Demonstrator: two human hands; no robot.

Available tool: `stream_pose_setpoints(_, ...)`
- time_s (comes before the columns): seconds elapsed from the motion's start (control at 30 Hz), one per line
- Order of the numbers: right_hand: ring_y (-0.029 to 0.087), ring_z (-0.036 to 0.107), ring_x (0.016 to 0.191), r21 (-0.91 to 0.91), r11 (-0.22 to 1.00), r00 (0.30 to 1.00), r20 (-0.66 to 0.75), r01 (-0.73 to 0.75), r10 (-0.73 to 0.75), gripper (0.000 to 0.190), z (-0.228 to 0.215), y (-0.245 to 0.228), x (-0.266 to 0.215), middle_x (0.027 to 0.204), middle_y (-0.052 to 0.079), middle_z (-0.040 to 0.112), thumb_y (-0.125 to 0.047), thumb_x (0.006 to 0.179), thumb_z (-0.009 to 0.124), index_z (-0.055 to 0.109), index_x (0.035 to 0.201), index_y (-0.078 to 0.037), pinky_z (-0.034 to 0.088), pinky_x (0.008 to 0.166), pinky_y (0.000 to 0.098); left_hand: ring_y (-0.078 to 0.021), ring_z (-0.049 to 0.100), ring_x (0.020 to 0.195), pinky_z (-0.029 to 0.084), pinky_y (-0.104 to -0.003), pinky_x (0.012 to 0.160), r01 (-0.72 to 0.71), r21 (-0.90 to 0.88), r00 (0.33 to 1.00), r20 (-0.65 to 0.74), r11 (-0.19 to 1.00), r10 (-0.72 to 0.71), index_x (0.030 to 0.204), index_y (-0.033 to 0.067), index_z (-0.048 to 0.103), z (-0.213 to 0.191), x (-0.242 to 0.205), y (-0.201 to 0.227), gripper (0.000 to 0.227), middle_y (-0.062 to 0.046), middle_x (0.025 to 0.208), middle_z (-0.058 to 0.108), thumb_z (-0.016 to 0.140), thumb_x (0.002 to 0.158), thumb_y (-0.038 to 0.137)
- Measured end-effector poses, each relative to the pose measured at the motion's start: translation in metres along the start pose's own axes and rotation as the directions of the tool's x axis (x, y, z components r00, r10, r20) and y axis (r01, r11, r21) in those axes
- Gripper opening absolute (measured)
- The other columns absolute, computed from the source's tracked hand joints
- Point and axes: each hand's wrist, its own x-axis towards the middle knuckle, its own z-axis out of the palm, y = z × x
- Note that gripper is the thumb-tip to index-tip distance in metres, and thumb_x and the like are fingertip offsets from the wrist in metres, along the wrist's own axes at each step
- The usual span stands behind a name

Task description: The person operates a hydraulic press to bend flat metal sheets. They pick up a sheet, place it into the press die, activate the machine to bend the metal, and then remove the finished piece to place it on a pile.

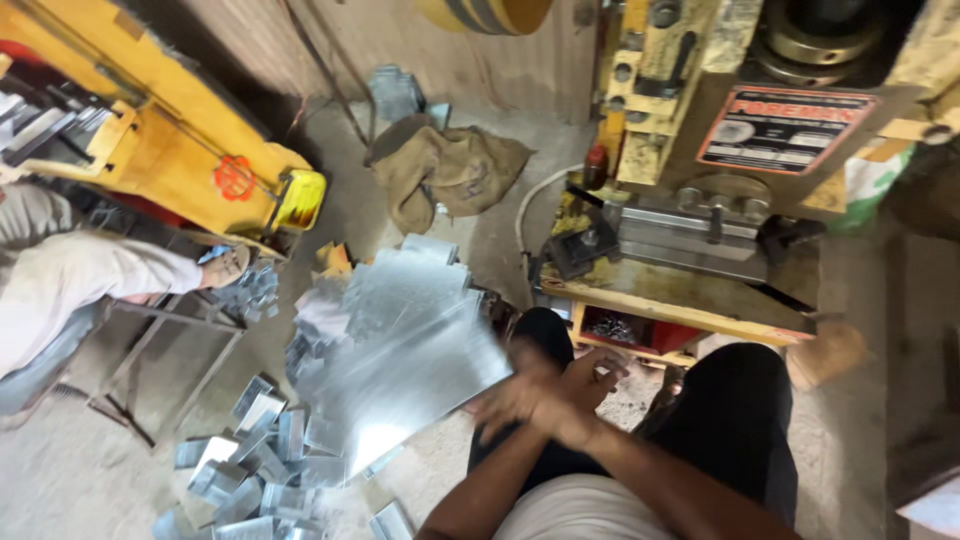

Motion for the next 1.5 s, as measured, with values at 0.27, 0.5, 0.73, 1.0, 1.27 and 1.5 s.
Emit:
stream_pose_setpoints(0.27, 0.022, 0.075, 0.099, -0.323, 0.937, 0.991, -0.059, -0.134, 0.121, 0.036, 0.002, -0.01, 0.01, 0.109, 0.016, 0.078, -0.028, 0.104, 0.059, 0.073, 0.116, 0.003, 0.061, 0.087, 0.0356, -0.0349, 0.072, 0.082, 0.056, -0.042, 0.071, 0.055, 0.443, 0.779, -0.579, 0.895, 0.238, 0.104, 0.0042, 0.068, -0.105, 0.015, 0.03, 0.015, -0.017, 0.091, 0.073, 0.064, 0.091, 0.01)
stream_pose_setpoints(0.5, 0.025, 0.077, 0.093, -0.337, 0.916, 0.895, -0.442, -0.22, 0.053, 0.035, -0.064, -0.016, -0.061, 0.104, 0.018, 0.079, -0.024, 0.1, 0.057, 0.071, 0.119, 0.002, 0.063, 0.084, 0.0371, -0.0406, 0.024, 0.15, 0.007, -0.069, 0.116, 0.575, 0.779, 0.747, -0.624, 0.249, 0.228, 0.157, 0.0005, 0.027, -0.308, -0.019, -0.001, 0.081, -0.018, 0.164, 0.03, 0.043, 0.101, 0.057)
stream_pose_setpoints(0.73, 0.026, 0.072, 0.094, -0.12, 0.959, 0.613, -0.787, -0.258, 0.066, 0.035, -0.102, 0.006, -0.15, 0.103, 0.019, 0.075, -0.018, 0.099, 0.056, 0.068, 0.123, 0.005, 0.058, 0.085, 0.0393, -0.0377, 0.027, 0.149, 0.007, -0.079, 0.109, 0.718, 0.614, 0.634, -0.771, 0.329, 0.056, 0.157, 0.0048, 0.029, -0.409, -0.036, -0.018, 0.107, -0.02, 0.165, 0.025, 0.056, 0.085, 0.078)
stream_pose_setpoints(1.0, 0.022, 0.07, 0.093, -0.133, 0.99, 0.484, -0.87, -0.044, -0.095, 0.033, -0.146, 0.006, -0.202, 0.106, 0.014, 0.073, -0.021, 0.102, 0.056, 0.066, 0.124, 0.001, 0.055, 0.083, 0.038, -0.0428, 0.069, 0.1, 0.055, -0.054, 0.085, 0.622, 0.68, 0.675, -0.717, 0.387, 0.176, 0.12, 0.0079, 0.068, -0.389, -0.032, 0.057, 0.073, -0.02, 0.106, 0.073, 0.082, 0.077, 0.065)
stream_pose_setpoints(1.27, 0.021, 0.07, 0.089, -0.16, 0.987, 0.486, -0.865, -0.023, -0.129, 0.028, -0.137, -0.006, -0.187, 0.104, 0.012, 0.073, -0.02, 0.103, 0.056, 0.067, 0.12, 0.0, 0.056, 0.081, 0.0362, -0.0419, 0.07, 0.087, 0.053, -0.052, 0.073, 0.496, 0.757, 0.731, -0.628, 0.425, 0.266, 0.109, 0.0086, 0.067, -0.252, -0.053, 0.113, 0.041, -0.019, 0.09, 0.075, 0.076, 0.095, 0.047)
stream_pose_setpoints(1.5, 0.021, 0.069, 0.09, -0.14, 0.99, 0.51, -0.851, 0.004, -0.123, 0.029, -0.119, 0.007, -0.199, 0.104, 0.013, 0.073, -0.021, 0.103, 0.055, 0.066, 0.119, 0.0, 0.055, 0.082, 0.037, -0.0324, 0.066, 0.068, 0.052, -0.04, 0.065, 0.282, 0.694, 0.525, -0.69, 0.663, 0.498, 0.099, 0.0004, 0.064, -0.204, -0.111, 0.13, 0.03, -0.018, 0.083, 0.07, 0.081, 0.094, 0.025)
